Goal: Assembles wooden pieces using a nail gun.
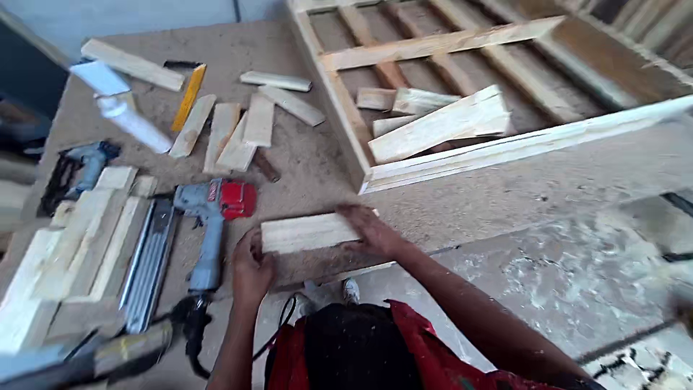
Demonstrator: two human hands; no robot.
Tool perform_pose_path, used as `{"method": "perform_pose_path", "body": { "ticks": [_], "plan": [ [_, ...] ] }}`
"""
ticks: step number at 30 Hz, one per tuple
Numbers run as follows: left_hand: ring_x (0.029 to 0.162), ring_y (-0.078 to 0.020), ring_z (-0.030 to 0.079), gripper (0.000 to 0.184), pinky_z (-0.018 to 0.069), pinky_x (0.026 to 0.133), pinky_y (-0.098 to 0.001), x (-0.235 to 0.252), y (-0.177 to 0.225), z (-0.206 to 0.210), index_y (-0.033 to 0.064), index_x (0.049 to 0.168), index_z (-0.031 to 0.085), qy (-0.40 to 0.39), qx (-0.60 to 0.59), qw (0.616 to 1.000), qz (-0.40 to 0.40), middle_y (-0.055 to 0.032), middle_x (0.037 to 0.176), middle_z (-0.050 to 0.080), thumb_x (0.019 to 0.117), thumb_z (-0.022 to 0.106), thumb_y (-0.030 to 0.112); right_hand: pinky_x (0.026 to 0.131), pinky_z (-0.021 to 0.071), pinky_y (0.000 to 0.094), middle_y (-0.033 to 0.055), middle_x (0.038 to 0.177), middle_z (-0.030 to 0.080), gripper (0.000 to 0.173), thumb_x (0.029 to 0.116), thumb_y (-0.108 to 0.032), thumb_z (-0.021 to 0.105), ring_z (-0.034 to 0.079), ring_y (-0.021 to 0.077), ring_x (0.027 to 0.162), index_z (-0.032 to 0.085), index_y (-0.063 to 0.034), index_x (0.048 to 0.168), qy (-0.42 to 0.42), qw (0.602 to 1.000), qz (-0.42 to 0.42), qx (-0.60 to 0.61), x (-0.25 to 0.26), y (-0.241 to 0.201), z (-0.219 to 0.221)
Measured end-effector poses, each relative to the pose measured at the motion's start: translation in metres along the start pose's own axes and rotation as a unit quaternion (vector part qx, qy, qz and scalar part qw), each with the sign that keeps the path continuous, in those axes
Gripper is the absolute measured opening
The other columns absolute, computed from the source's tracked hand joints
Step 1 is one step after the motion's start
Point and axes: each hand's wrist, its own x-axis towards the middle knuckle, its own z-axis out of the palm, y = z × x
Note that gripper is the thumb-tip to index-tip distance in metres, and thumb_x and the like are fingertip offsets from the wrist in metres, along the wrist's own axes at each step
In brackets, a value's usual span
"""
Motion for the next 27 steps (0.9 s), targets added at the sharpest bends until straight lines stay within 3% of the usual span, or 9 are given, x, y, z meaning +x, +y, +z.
{"method": "perform_pose_path", "body": {
  "ticks": [3,8,16,21,27],
  "plan": [
    [0.124,-0.0260,0.063,0.075,0.0546,0.105,-0.0457,0.008,-0.002,0.014,0.0031,0.148,0.047,0.046,-0.108,0.992,-0.037,-0.0185,0.140,0.058,0.0819,0.082,0.003,0.108,0.0438,0.0573,0.0140,0.140,0.059,0.090,0.0830,-0.064,0.074,0.055,0.0335,0.129,0.047,-0.0120,0.151,0.035,0.999,-0.016,0.003,0.006,0.012,0.002],
    [0.125,-0.0219,0.063,0.076,0.0532,0.107,-0.0415,-0.002,-0.002,0.020,0.0021,0.147,0.047,0.080,-0.147,0.983,-0.073,-0.0157,0.137,0.062,0.0805,0.083,0.005,0.104,0.0446,0.0576,0.0146,0.133,0.061,0.091,0.0800,-0.064,0.076,0.058,0.0331,0.122,0.048,-0.0115,0.149,0.035,0.999,-0.039,0.014,0.014,0.017,-0.001],
    [0.119,-0.0179,0.068,0.060,0.0570,0.104,-0.0376,-0.006,-0.021,0.022,-0.0003,0.140,0.055,0.103,-0.221,0.969,-0.035,-0.0127,0.132,0.068,0.0855,0.080,0.004,0.102,0.0492,0.0543,0.0146,0.134,0.062,0.091,0.0785,-0.060,0.080,0.060,0.0326,0.120,0.049,-0.0077,0.146,0.033,0.998,-0.057,-0.014,0.023,0.013,0.007],
    [0.107,-0.0154,0.073,0.047,0.0611,0.097,-0.0365,-0.003,-0.026,0.017,0.0016,0.132,0.062,0.101,-0.243,0.963,-0.056,-0.0100,0.123,0.072,0.0877,0.078,0.004,0.103,0.0499,0.0533,0.0161,0.133,0.061,0.096,0.0749,-0.059,0.083,0.060,0.0331,0.121,0.048,-0.0086,0.148,0.011,0.999,-0.022,-0.031,0.026,0.006,0.006],
    [0.108,-0.0140,0.072,0.049,0.0610,0.098,-0.0358,0.002,-0.037,0.009,0.0035,0.130,0.064,0.069,-0.272,0.958,-0.056,-0.0082,0.122,0.073,0.0851,0.083,0.012,0.103,0.0528,0.0516,0.0136,0.135,0.060,0.101,0.0728,-0.060,0.085,0.061,0.0285,0.122,0.044,-0.0116,0.151,-0.018,0.999,0.014,-0.049,0.027,-0.001,0.001]
  ]
}}
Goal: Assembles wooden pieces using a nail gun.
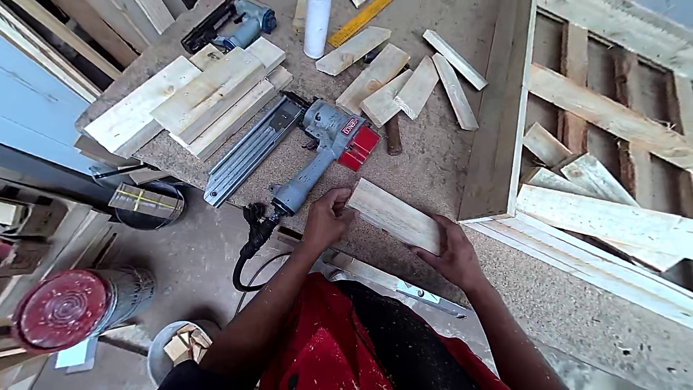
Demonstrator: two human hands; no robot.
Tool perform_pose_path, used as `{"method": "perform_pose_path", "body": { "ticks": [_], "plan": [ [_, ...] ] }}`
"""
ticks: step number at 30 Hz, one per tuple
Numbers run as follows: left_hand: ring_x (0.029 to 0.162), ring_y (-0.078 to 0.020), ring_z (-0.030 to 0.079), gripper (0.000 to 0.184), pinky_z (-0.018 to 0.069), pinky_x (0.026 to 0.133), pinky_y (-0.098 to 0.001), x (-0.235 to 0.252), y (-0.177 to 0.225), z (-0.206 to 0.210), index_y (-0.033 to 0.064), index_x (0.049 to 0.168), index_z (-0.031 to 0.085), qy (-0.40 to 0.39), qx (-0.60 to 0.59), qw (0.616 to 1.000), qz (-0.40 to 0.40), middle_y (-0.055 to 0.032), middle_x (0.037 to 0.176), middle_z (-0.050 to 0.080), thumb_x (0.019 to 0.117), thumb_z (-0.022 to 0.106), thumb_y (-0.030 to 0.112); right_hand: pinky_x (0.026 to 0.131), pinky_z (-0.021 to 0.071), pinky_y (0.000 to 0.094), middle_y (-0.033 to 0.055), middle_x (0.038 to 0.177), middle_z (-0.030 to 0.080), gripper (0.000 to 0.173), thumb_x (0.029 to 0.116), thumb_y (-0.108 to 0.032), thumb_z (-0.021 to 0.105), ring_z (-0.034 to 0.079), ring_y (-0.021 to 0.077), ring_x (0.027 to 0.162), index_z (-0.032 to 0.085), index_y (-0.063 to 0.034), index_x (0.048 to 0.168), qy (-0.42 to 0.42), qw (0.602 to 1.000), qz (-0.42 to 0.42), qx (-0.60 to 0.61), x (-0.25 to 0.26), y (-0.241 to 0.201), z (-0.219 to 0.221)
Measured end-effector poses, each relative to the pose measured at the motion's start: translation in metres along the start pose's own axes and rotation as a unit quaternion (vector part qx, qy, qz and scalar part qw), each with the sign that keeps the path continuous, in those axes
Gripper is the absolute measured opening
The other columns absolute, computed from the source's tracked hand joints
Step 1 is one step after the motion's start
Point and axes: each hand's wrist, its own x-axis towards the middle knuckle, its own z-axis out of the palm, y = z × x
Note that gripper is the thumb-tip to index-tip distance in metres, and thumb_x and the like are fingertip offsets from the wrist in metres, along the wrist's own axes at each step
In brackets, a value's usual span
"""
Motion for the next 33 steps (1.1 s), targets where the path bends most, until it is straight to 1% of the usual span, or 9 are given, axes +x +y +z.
{"method": "perform_pose_path", "body": {
  "ticks": [3,8,17,18,21,22,25,28,33],
  "plan": [
    [0.113,-0.0142,0.070,0.055,0.0598,0.100,-0.0360,0.002,0.002,-0.004,0.0033,0.133,0.061,-0.007,-0.025,0.999,-0.020,-0.0083,0.125,0.071,0.0868,0.083,0.023,0.104,0.0531,0.0497,0.0125,0.138,0.059,0.100,0.0737,-0.057,0.085,0.062,0.0259,0.123,0.043,-0.0122,0.152,-0.004,1.000,0.004,0.003,0.000,-0.003,-0.001],
    [0.114,-0.0144,0.070,0.052,0.0592,0.101,-0.0365,0.004,0.004,-0.006,0.0012,0.138,0.058,-0.025,-0.033,0.999,-0.029,-0.0109,0.128,0.070,0.0916,0.077,0.015,0.106,0.0521,0.0506,0.0140,0.143,0.057,0.100,0.0732,-0.051,0.088,0.061,0.0271,0.126,0.043,-0.0117,0.153,-0.029,0.999,0.032,-0.007,0.000,-0.009,-0.006],
    [0.111,-0.0145,0.071,0.047,0.0596,0.100,-0.0360,0.008,0.004,-0.007,0.0017,0.136,0.061,-0.034,-0.016,0.999,-0.028,-0.0110,0.125,0.071,0.0935,0.075,0.016,0.105,0.0525,0.0516,0.0138,0.142,0.058,0.100,0.0720,-0.051,0.090,0.062,0.0272,0.125,0.043,-0.0129,0.152,-0.042,0.997,0.063,-0.015,0.001,-0.014,-0.009],
    [0.110,-0.0144,0.072,0.046,0.0599,0.100,-0.0359,0.009,0.004,-0.007,0.0016,0.135,0.062,-0.032,-0.012,0.999,-0.026,-0.0111,0.124,0.072,0.0935,0.075,0.016,0.106,0.0512,0.0528,0.0137,0.142,0.058,0.101,0.0715,-0.052,0.090,0.061,0.0283,0.126,0.043,-0.0129,0.152,-0.046,0.996,0.064,-0.027,0.003,-0.015,-0.010],
    [0.109,-0.0154,0.072,0.045,0.0604,0.098,-0.0370,0.008,0.005,-0.008,0.0015,0.134,0.062,-0.038,0.002,0.999,-0.023,-0.0117,0.124,0.071,0.0932,0.075,0.015,0.120,0.0330,0.0612,0.0122,0.146,0.056,0.106,0.0678,-0.057,0.089,0.052,0.0328,0.136,0.042,-0.0121,0.151,-0.054,0.995,0.051,-0.073,0.011,-0.033,-0.015],
    [0.108,-0.0151,0.072,0.045,0.0607,0.098,-0.0371,0.008,0.005,-0.008,0.0019,0.134,0.062,-0.038,0.008,0.999,-0.020,-0.0111,0.124,0.071,0.0931,0.075,0.016,0.120,0.0307,0.0632,0.0132,0.145,0.056,0.108,0.0664,-0.059,0.089,0.051,0.0339,0.137,0.042,-0.0109,0.151,-0.052,0.995,0.036,-0.073,0.018,-0.044,-0.016],
    [0.107,-0.0143,0.073,0.045,0.0612,0.096,-0.0365,0.007,0.005,-0.006,0.0021,0.133,0.063,-0.027,0.024,0.999,-0.010,-0.0107,0.122,0.072,0.0928,0.076,0.017,0.120,0.0340,0.0581,0.0151,0.148,0.053,0.110,0.0671,-0.060,0.088,0.049,0.0336,0.139,0.040,-0.0090,0.152,-0.048,0.998,-0.008,-0.035,0.046,-0.071,-0.005],
    [0.106,-0.0140,0.073,0.044,0.0617,0.096,-0.0361,0.006,0.006,-0.005,0.0023,0.132,0.063,-0.016,0.025,0.999,-0.012,-0.0099,0.121,0.073,0.0921,0.076,0.016,0.117,0.0421,0.0503,0.0139,0.146,0.055,0.105,0.0748,-0.053,0.086,0.053,0.0293,0.136,0.036,-0.0086,0.155,-0.068,0.997,-0.041,0.005,0.072,-0.092,0.016],
    [0.106,-0.0136,0.073,0.043,0.0613,0.096,-0.0352,0.006,0.007,-0.004,0.0011,0.130,0.064,-0.011,0.020,1.000,-0.011,-0.0102,0.120,0.073,0.0917,0.077,0.015,0.110,0.0472,0.0469,0.0180,0.137,0.060,0.093,0.0801,-0.048,0.083,0.058,0.0323,0.127,0.043,-0.0039,0.151,-0.054,0.996,-0.069,0.009,0.079,-0.092,0.032]
  ]
}}
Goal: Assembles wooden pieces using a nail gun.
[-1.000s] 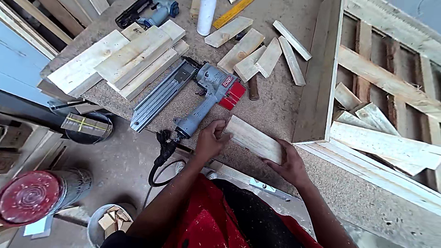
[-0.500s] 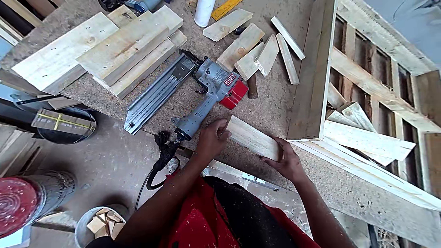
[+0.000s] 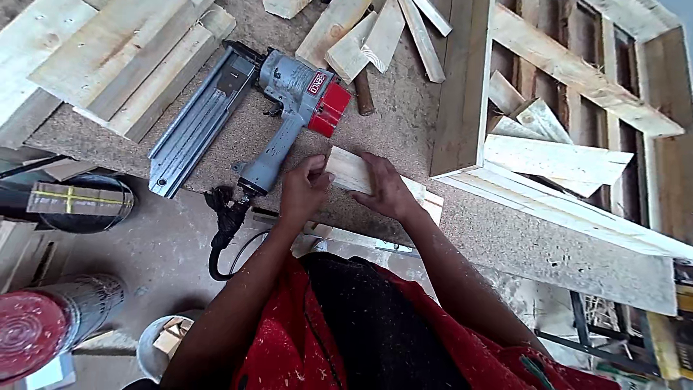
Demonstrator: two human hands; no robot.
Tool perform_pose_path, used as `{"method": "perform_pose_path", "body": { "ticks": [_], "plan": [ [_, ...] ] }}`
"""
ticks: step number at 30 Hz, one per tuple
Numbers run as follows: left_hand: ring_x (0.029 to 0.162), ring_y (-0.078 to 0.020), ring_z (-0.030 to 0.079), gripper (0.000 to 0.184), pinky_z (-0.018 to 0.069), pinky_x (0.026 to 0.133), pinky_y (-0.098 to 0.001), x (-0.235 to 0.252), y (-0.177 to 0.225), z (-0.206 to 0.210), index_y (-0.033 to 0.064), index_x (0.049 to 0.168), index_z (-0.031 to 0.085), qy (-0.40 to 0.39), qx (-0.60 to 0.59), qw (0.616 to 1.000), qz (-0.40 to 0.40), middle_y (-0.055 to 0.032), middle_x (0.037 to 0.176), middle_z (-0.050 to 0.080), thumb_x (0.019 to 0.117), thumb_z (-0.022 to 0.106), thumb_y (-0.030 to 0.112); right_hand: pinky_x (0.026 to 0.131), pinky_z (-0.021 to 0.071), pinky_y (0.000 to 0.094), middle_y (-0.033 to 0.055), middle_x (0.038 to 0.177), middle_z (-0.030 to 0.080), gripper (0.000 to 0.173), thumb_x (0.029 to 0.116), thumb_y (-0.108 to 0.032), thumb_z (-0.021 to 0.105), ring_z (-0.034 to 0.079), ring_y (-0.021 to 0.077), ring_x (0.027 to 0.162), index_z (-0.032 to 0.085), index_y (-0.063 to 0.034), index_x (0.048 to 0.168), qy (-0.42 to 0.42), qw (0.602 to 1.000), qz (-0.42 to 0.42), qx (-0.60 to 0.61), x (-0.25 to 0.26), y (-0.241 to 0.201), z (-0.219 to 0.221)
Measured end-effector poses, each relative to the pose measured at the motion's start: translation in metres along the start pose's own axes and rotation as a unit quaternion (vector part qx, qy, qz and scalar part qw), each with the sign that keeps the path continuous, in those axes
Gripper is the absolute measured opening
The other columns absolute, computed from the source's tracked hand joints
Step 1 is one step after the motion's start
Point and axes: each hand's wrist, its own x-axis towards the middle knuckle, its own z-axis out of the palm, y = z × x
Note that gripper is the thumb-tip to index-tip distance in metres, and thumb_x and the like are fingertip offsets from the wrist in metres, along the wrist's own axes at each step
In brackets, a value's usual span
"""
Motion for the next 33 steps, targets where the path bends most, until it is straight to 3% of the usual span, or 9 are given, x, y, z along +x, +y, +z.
{"method": "perform_pose_path", "body": {
  "ticks": [6,10,15,26,33],
  "plan": [
    [0.106,-0.0120,0.072,0.043,0.0609,0.097,-0.0337,0.001,-0.003,-0.003,0.0020,0.134,0.062,-0.014,-0.010,1.000,0.009,-0.0083,0.122,0.073,0.0950,0.074,0.015,0.107,0.0504,0.0461,0.0188,0.135,0.060,0.092,0.0795,-0.048,0.085,0.059,0.0318,0.124,0.044,-0.0036,0.149,0.007,1.000,0.000,0.013,0.000,0.002,0.001],
    [0.109,-0.0159,0.071,0.068,0.0600,0.098,-0.0361,-0.010,0.004,-0.013,0.0019,0.151,0.043,-0.034,-0.041,0.998,-0.039,-0.0096,0.129,0.069,0.0920,0.074,0.008,0.107,0.0508,0.0441,0.0174,0.136,0.060,0.091,0.0790,-0.047,0.085,0.060,0.0289,0.125,0.046,-0.0036,0.148,0.018,1.000,-0.002,0.014,0.001,0.003,0.002],
    [0.111,-0.0171,0.071,0.078,0.0604,0.098,-0.0366,-0.026,0.001,-0.007,0.0023,0.155,0.034,-0.004,-0.069,0.996,-0.060,-0.0102,0.131,0.067,0.0886,0.076,0.005,0.107,0.0514,0.0442,0.0169,0.135,0.062,0.090,0.0769,-0.046,0.088,0.061,0.0279,0.124,0.047,-0.0028,0.145,0.028,0.999,0.001,0.016,0.000,0.003,0.004],
    [0.121,-0.0142,0.067,0.054,0.0558,0.105,-0.0357,-0.030,-0.010,-0.009,0.0018,0.147,0.050,-0.026,0.042,0.998,0.032,-0.0089,0.133,0.068,0.0971,0.068,0.013,0.104,0.0539,0.0415,0.0140,0.133,0.062,0.093,0.0727,-0.044,0.090,0.063,0.0209,0.119,0.046,-0.0060,0.145,0.025,0.998,0.041,0.037,-0.001,0.002,0.004],
    [0.115,-0.0158,0.069,0.049,0.0578,0.101,-0.0364,-0.030,-0.011,-0.010,0.0040,0.144,0.055,-0.025,0.073,0.996,0.047,-0.0094,0.128,0.070,0.0973,0.065,0.010,0.101,0.0559,0.0432,0.0135,0.131,0.063,0.090,0.0720,-0.044,0.090,0.065,0.0212,0.117,0.049,-0.0075,0.143,0.024,0.998,0.042,0.034,0.000,0.001,0.002]
  ]
}}
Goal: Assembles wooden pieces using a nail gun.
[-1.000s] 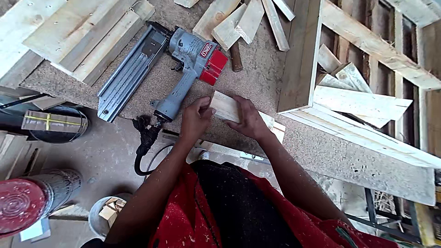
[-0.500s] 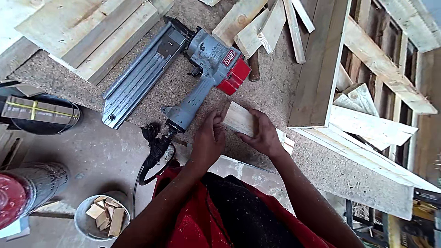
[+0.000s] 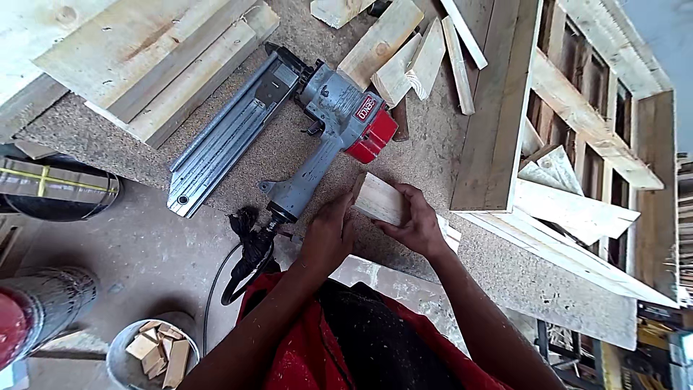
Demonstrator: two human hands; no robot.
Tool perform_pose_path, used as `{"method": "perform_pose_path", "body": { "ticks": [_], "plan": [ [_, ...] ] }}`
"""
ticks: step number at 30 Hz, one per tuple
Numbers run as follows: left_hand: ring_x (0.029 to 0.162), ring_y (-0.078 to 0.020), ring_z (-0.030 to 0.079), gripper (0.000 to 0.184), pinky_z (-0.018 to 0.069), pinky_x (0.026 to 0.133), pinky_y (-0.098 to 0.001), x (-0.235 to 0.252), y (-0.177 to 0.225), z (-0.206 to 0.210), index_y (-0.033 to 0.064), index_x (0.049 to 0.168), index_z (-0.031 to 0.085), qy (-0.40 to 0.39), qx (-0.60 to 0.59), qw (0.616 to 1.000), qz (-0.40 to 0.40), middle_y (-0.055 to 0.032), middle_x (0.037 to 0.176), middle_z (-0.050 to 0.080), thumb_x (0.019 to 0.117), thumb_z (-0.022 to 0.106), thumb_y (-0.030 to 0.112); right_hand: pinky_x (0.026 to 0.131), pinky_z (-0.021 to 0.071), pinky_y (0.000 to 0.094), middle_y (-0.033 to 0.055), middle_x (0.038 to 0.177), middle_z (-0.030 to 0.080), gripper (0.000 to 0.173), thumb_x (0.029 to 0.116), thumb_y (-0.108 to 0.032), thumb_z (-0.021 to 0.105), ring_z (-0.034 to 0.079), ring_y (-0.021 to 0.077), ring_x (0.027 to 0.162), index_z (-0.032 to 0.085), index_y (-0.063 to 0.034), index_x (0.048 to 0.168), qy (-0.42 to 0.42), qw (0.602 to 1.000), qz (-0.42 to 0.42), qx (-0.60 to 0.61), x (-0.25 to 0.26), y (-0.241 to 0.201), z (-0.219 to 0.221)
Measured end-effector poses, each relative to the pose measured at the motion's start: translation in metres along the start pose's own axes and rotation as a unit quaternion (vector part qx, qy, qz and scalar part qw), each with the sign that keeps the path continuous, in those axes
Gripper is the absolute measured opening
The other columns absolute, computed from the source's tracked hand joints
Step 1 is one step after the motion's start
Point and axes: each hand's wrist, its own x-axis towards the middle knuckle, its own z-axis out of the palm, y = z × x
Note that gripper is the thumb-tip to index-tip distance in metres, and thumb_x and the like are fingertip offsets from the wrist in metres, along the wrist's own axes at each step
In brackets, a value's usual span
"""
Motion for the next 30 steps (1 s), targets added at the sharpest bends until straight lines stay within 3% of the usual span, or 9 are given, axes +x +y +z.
{"method": "perform_pose_path", "body": {
  "ticks": [4,8,11,15,19,22,25,28,30],
  "plan": [
    [0.115,-0.0168,0.069,0.048,0.0573,0.101,-0.0376,0.001,-0.001,-0.001,0.0039,0.145,0.054,-0.016,0.004,1.000,0.002,-0.0101,0.128,0.070,0.0982,0.064,0.011,0.104,0.0536,0.0442,0.0145,0.131,0.064,0.088,0.0734,-0.044,0.089,0.064,0.0241,0.119,0.050,-0.0063,0.142,0.004,0.999,-0.026,-0.024,0.001,0.003,0.000],
    [0.122,-0.0278,0.065,0.057,0.0545,0.103,-0.0518,0.000,0.012,-0.014,0.0075,0.151,0.047,-0.078,0.110,0.991,0.010,-0.0151,0.136,0.064,0.0995,0.066,0.022,0.112,0.0466,0.0492,0.0181,0.137,0.062,0.089,0.0745,-0.043,0.089,0.059,0.0306,0.128,0.051,-0.0019,0.144,0.008,0.999,-0.030,-0.025,-0.003,-0.009,0.004],
    [0.132,-0.0403,0.055,0.068,0.0497,0.104,-0.0593,0.020,0.029,-0.015,0.0055,0.148,0.050,-0.103,0.234,0.958,0.132,-0.0196,0.147,0.054,0.0885,0.077,0.025,0.115,0.0444,0.0460,0.0144,0.140,0.061,0.090,0.0751,-0.046,0.088,0.057,0.0273,0.132,0.051,-0.0049,0.146,0.012,0.999,-0.020,-0.033,-0.005,-0.004,0.004],
    [0.146,-0.0427,0.039,0.081,0.0405,0.115,-0.0602,0.063,0.042,-0.005,0.0031,0.148,0.050,-0.234,0.331,0.884,0.233,-0.0197,0.157,0.043,0.0781,0.087,0.021,0.115,0.0446,0.0450,0.0122,0.137,0.064,0.088,0.0733,-0.042,0.090,0.059,0.0265,0.129,0.052,-0.0072,0.145,0.028,0.999,-0.025,-0.005,-0.005,-0.004,0.005],
    [0.138,-0.0412,0.049,0.077,0.0462,0.109,-0.0614,0.088,0.052,0.001,0.0055,0.142,0.057,-0.280,0.370,0.858,0.221,-0.0170,0.148,0.053,0.0749,0.091,0.019,0.118,0.0406,0.0454,0.0125,0.141,0.061,0.096,0.0738,-0.045,0.090,0.056,0.0285,0.134,0.045,-0.0090,0.151,0.033,0.999,-0.023,-0.002,-0.009,-0.002,0.002],
    [0.137,-0.0417,0.049,0.080,0.0462,0.108,-0.0625,0.090,0.057,0.002,0.0080,0.143,0.055,-0.290,0.393,0.850,0.195,-0.0167,0.146,0.054,0.0730,0.091,0.020,0.126,0.0258,0.0507,0.0119,0.152,0.052,0.113,0.0629,-0.044,0.096,0.044,0.0296,0.145,0.039,-0.0141,0.157,0.051,0.999,-0.009,-0.005,-0.033,0.014,-0.017],
    [0.133,-0.0441,0.051,0.082,0.0478,0.103,-0.0651,0.092,0.062,0.006,0.0082,0.141,0.055,-0.291,0.412,0.846,0.176,-0.0188,0.139,0.058,0.0697,0.093,0.021,0.123,0.0339,0.0502,0.0127,0.152,0.051,0.118,0.0604,-0.039,0.097,0.046,0.0304,0.143,0.036,-0.0129,0.158,0.060,0.997,0.039,0.011,-0.083,0.052,-0.054],
    [0.130,-0.0440,0.053,0.081,0.0496,0.101,-0.0633,0.095,0.067,0.008,0.0081,0.138,0.056,-0.291,0.427,0.839,0.168,-0.0198,0.135,0.060,0.0671,0.093,0.022,0.118,0.0421,0.0455,0.0104,0.153,0.051,0.105,0.0732,-0.030,0.092,0.051,0.0270,0.140,0.033,-0.0126,0.158,0.006,0.996,0.081,0.039,-0.117,0.076,-0.078],
    [0.128,-0.0435,0.054,0.080,0.0502,0.099,-0.0615,0.096,0.064,0.009,0.0080,0.136,0.057,-0.289,0.427,0.838,0.180,-0.0200,0.131,0.062,0.0658,0.093,0.021,0.113,0.0476,0.0427,0.0122,0.148,0.055,0.095,0.0763,-0.028,0.090,0.057,0.0264,0.133,0.039,-0.0113,0.155,0.008,0.997,0.059,0.039,-0.121,0.083,-0.076]
  ]
}}
